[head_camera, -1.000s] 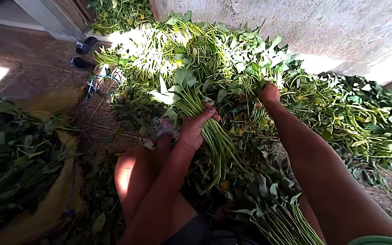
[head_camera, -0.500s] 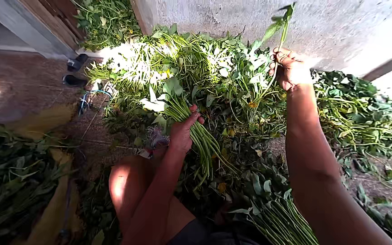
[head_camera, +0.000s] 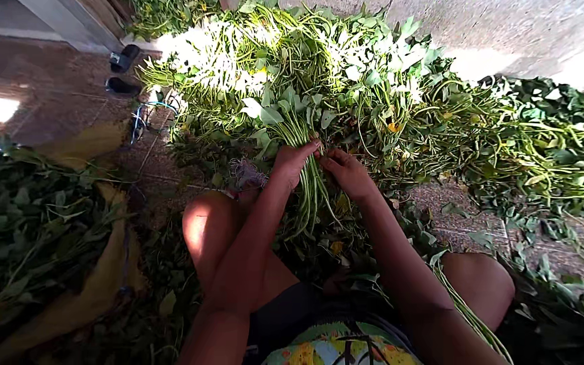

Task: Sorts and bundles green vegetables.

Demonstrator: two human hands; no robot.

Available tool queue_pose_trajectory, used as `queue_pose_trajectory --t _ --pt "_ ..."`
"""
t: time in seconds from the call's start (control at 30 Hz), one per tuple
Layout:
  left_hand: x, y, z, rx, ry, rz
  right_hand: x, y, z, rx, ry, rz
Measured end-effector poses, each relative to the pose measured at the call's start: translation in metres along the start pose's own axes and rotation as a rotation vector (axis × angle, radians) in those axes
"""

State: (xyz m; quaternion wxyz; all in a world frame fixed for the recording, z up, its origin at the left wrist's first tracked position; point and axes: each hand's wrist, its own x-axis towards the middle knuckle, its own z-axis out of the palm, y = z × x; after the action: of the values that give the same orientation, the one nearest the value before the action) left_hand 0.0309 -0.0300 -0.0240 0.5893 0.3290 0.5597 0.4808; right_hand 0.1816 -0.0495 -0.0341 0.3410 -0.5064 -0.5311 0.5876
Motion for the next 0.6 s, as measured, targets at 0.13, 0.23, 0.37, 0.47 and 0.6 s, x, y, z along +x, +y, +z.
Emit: queue_pose_trajectory --t 0.13,0.23,0.37,0.47,0.6 --pt "-0.006 0.001 0.002 -0.083 -0.098 -0.109 0.006 -0.009 -0.002 0.065 -0.004 0.143" --pt "-0.009 0.002 0.002 -0.091 -0.1 -0.151 0.011 -0.009 0.002 0.207 -0.008 0.205" --pt "-0.005 0.003 0.003 -0.077 0.02 -0.111 0.003 -0.003 0.006 0.336 0.014 0.31" --pt "0.004 0.011 -0.009 -0.135 0.175 0.01 -0.015 0.009 -0.002 0.209 -0.012 0.263" --pt "0.015 0.029 -0.033 -0.211 0.292 0.146 -0.045 0.042 -0.027 -0.417 -0.24 0.016"
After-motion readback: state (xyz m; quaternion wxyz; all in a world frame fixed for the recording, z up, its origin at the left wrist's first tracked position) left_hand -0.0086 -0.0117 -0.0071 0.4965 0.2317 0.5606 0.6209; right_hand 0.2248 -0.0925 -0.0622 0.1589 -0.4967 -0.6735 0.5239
